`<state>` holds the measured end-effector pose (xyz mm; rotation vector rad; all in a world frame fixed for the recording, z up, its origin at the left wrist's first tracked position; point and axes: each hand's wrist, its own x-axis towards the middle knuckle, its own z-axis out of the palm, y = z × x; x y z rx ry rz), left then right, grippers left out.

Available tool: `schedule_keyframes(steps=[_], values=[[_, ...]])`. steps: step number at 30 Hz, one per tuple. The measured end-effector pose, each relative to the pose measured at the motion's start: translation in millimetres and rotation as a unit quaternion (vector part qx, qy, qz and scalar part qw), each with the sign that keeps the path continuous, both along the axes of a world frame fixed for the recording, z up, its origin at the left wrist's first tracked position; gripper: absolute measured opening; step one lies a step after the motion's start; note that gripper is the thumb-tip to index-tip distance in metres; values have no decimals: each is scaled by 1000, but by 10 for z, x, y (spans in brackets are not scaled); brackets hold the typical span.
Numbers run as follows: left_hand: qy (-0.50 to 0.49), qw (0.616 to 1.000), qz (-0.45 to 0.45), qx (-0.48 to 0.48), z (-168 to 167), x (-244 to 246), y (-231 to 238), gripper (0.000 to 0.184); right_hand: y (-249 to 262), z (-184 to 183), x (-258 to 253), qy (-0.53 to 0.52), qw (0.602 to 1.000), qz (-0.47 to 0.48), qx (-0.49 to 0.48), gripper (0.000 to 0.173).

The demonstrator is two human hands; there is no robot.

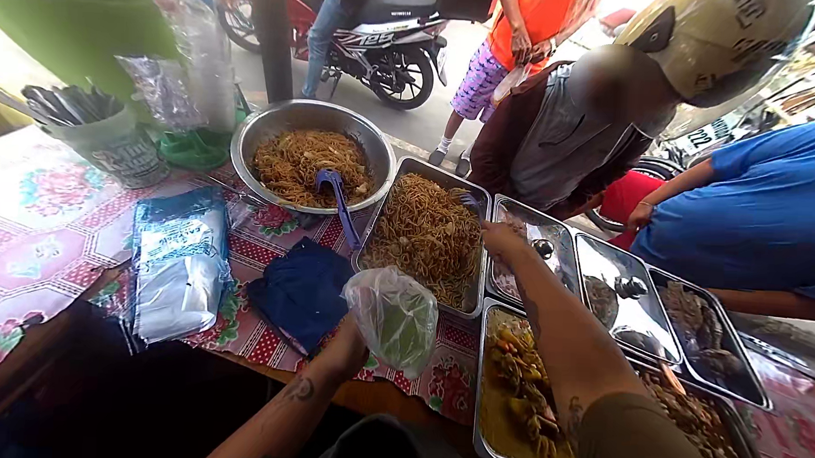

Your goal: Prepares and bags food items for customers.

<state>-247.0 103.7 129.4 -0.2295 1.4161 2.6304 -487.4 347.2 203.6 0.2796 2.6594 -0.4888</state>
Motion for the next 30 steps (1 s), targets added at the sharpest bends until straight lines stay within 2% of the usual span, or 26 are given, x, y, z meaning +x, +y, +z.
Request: schedule_keyframes(steps=[2,3,6,8,11,14,16,19,21,24,25,28,30], values=[[-6,1000,-10,-15,-157,4,13,38,-98,91,227,-39,998,17,-40,46],[-6,1000,-12,-18,-156,9,22,39,-112,169,328,-37,998,53,-25,46],[-9,1000,-7,-9,-2,40,36,41,-140,485,627,26,988,145,46,48],[11,1000,-15,-19,-55,60,-10,39,-232,629,840,43,980,168,101,50],[14,1000,-14,-14,-25,78,-75,34,-532,548,1045,6,966,165,196,53],[11,1000,-21,-14,-4,110,-61,34,-525,290,881,24,967,148,207,54],[31,998,-28,-53,-147,116,-65,38,-405,454,854,62,966,154,198,50],[39,997,-27,-58,-195,124,-70,41,-338,792,1098,34,958,169,229,51],[31,998,-20,-41,-128,114,-68,36,-399,658,1159,10,952,172,251,51],[38,997,-35,-51,-84,125,-57,38,-413,214,911,33,965,135,223,52],[41,997,-37,-52,-76,127,-56,38,-360,180,808,47,969,129,203,52],[43,998,-20,-35,-54,85,-48,37,-194,442,604,65,979,116,156,48],[38,999,-15,-32,-86,70,-37,36,-34,423,488,87,983,88,139,46]])
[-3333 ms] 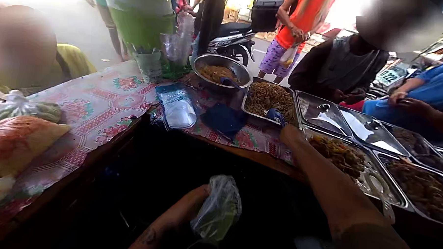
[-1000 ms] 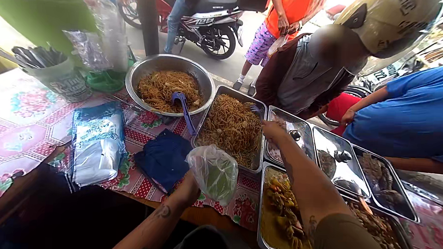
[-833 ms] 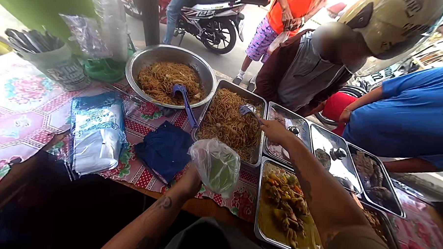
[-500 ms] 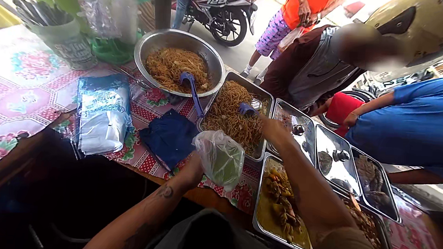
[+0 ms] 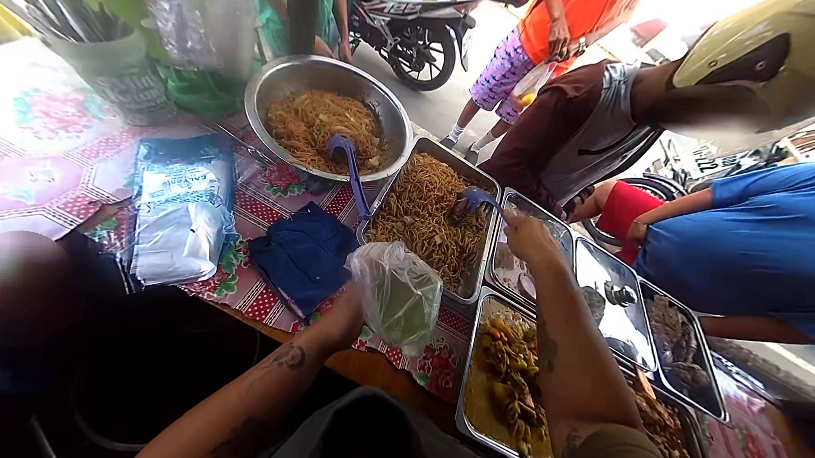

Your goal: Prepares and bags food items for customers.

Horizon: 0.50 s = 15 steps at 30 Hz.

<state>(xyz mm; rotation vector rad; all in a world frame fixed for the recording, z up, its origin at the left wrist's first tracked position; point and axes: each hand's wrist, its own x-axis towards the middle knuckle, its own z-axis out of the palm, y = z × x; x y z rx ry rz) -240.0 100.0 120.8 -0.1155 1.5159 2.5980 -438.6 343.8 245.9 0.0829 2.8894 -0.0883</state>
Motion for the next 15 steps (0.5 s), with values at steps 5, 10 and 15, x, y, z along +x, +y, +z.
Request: schedule_keyframes(steps=[5,10,15], values=[[-8,1000,-13,1,-17,-23,3,37,-93,-346,109,-48,997,-11,-61,50],[-46,999,0,-15,255,-181,76,38,-4,-130,89,-7,1000,12,-22,48],[-19,1000,-3,-19,323,-344,63,37,47,-457,91,-20,1000,-21,-10,51]])
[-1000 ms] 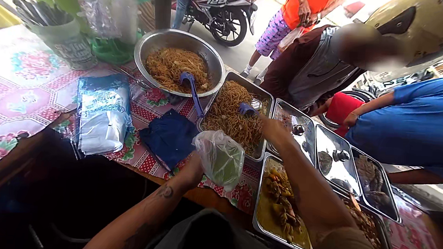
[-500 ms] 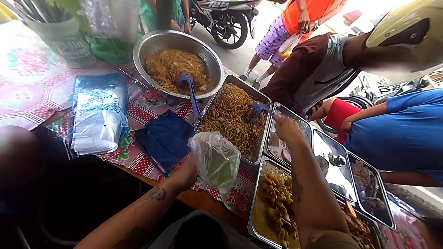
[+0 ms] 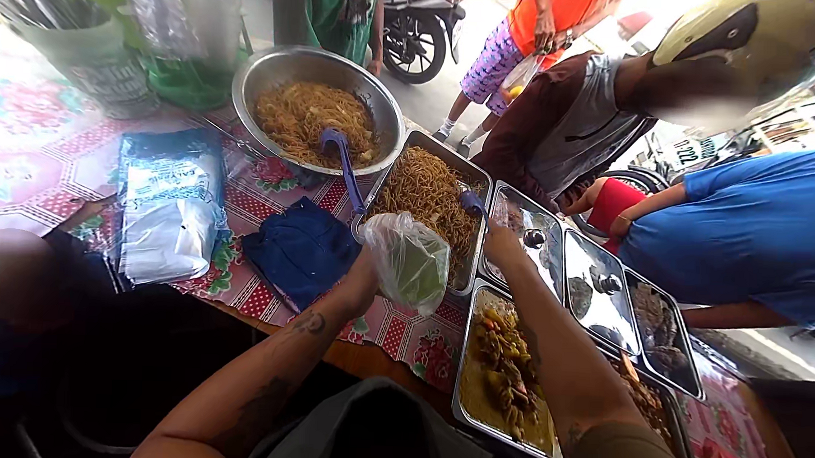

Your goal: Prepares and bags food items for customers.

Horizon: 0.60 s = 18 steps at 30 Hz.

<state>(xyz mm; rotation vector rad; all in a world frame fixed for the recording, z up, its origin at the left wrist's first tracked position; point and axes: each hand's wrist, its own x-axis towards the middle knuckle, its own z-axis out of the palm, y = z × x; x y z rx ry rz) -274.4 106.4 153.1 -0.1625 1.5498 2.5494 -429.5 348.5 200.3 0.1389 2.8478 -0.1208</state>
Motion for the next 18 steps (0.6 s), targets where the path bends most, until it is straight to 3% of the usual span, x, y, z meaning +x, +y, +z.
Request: schedule_keyframes(steps=[3,6,8,10,14,16,18], values=[[-22,1000,8,-5,71,-33,-42,38,-251,52,415,-57,992,-39,-105,44],[-49,998,17,-22,85,-113,-45,41,-507,43,599,-76,936,-141,-313,39],[-50,998,20,-26,74,-188,-30,45,-555,-25,509,-78,861,-206,-459,32],[-34,998,30,-36,26,-291,-4,46,-462,-85,384,-102,760,-253,-590,21],[-10,997,29,-69,-27,-501,34,46,-130,-96,358,-161,571,-288,-752,33],[0,996,30,-86,-81,-624,56,46,-34,-49,419,-170,518,-286,-788,36],[15,995,30,-98,-122,-745,76,49,14,17,459,-173,493,-284,-804,39]])
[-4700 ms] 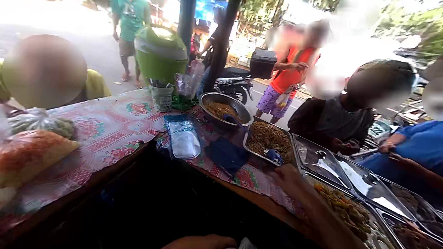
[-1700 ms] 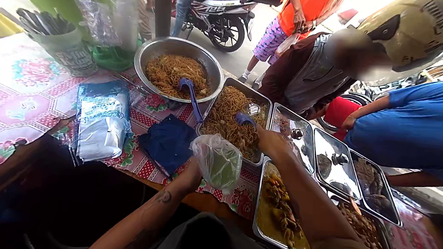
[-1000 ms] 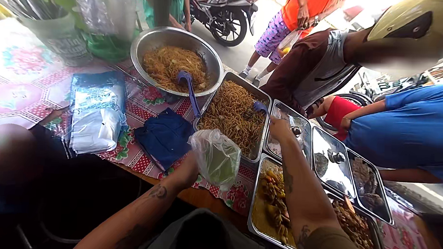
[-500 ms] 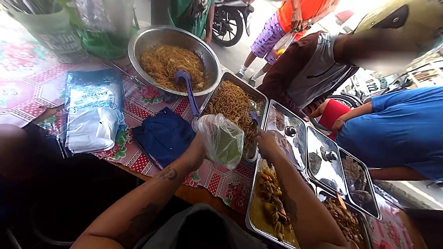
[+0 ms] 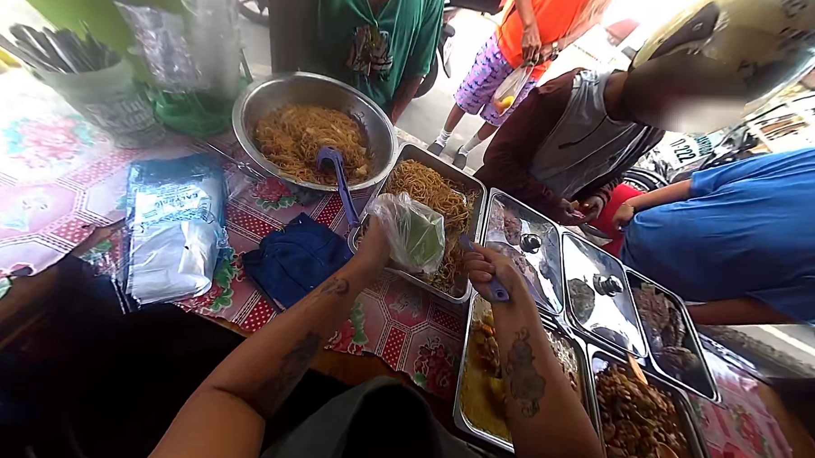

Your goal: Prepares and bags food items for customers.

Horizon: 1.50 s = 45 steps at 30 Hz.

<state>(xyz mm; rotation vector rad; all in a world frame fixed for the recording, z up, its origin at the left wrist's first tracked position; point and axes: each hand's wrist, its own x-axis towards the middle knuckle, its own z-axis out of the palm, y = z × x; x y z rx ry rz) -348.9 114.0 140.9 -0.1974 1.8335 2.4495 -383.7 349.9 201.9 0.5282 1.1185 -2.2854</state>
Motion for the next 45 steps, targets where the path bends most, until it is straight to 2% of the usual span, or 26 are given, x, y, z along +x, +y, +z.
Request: schedule_keyframes(steps=[4,7,12,15,17,19,20,21,22,23,24,25,26,28,30,33,36,38,40,42,45], values=[[4,1000,14,5,131,-173,98,50,91,108,13,24,999,-9,-43,37],[15,999,27,15,37,-392,205,57,128,255,28,47,998,-7,-48,41],[-57,998,3,30,34,-636,366,61,172,510,90,100,990,18,-95,40],[-59,997,1,45,63,-759,449,62,96,581,190,145,988,32,-40,36],[-61,996,-2,60,113,-824,470,63,14,560,280,181,979,53,75,37],[-52,996,2,66,185,-872,476,62,-132,514,388,212,946,65,239,42],[-45,997,10,64,228,-890,484,60,-196,471,433,242,910,80,328,45],[-35,998,12,59,259,-899,480,57,-230,409,460,285,853,103,426,47],[-23,998,9,54,270,-905,468,55,-245,363,479,324,777,129,524,49],[-14,999,4,46,256,-914,452,56,-251,359,504,347,703,157,600,50],[-13,999,4,38,209,-932,443,58,-251,394,537,359,647,182,647,51],[-19,999,-5,35,166,-943,419,60,-249,453,561,361,615,200,672,51],[-36,999,-6,34,137,-947,410,63,-237,518,568,362,599,204,685,51],[-68,997,-22,40,120,-918,380,70,-170,622,475,368,591,178,696,51],[-79,995,-28,45,155,-858,341,71,-98,669,240,335,606,175,700,52],[-72,995,-26,61,168,-821,300,71,-70,425,-246,269,617,202,712,52],[-74,994,-12,81,67,-869,278,74,-125,-13,-443,228,580,249,741,53],[-69,994,-8,84,127,-872,227,72,-193,99,-303,189,549,315,751,55],[-51,995,4,87,210,-880,192,66,-178,348,-207,181,524,336,762,52],[-43,996,8,84,249,-864,168,63,-68,327,-339,205,524,301,770,50],[-49,995,6,86,350,-820,136,63,106,-48,-809,251,532,240,772,51]])
